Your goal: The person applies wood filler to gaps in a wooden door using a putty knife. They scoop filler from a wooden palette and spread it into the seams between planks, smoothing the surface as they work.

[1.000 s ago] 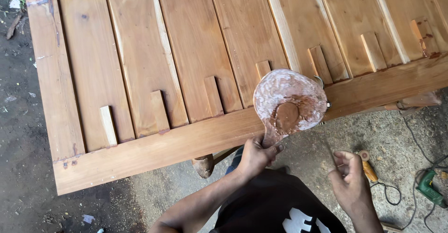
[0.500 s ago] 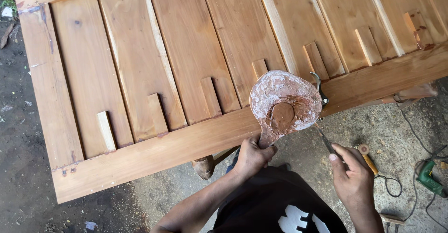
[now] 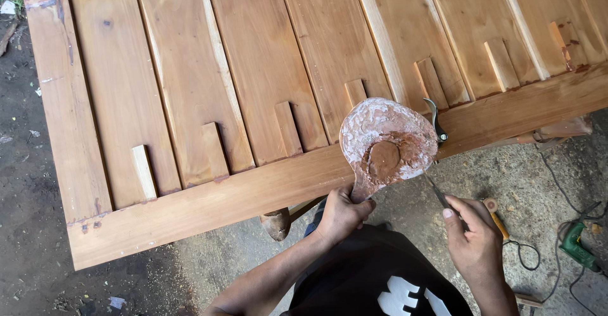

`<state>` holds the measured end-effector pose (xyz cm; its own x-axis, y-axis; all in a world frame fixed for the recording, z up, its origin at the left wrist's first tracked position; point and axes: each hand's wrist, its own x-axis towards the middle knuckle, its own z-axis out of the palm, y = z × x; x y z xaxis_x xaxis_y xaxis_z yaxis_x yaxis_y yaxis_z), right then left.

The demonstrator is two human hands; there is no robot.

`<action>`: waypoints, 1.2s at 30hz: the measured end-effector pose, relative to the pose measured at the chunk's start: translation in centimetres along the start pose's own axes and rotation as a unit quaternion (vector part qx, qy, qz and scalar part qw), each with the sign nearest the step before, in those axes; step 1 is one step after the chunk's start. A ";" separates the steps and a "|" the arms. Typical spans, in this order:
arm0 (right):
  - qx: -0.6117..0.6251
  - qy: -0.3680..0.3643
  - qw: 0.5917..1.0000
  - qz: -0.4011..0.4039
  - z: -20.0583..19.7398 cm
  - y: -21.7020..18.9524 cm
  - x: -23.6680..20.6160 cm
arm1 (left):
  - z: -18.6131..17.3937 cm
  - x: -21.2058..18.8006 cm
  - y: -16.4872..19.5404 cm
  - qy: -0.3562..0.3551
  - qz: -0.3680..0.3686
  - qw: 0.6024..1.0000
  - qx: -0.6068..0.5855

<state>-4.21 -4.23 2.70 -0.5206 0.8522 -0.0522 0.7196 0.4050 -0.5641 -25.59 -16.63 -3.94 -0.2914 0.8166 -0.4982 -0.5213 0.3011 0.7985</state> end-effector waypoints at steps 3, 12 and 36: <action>0.010 0.011 1.000 -0.027 0.0 0.0 0.2 | -0.8 0.2 -0.2 0.031 0.000 0.999 0.035; 0.023 0.008 0.992 -0.121 1.9 -1.2 3.6 | -2.5 1.4 -1.3 0.093 -0.007 0.996 0.001; -0.046 -0.122 0.930 -0.344 8.4 2.3 34.5 | -9.7 9.6 -4.8 0.678 0.264 0.657 0.196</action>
<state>-24.38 23.34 -7.30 -0.9531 0.2846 0.1033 0.2076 0.8626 -0.4613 -33.63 -15.05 -15.84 -0.9343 -0.2517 0.2523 0.1084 0.4736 0.8740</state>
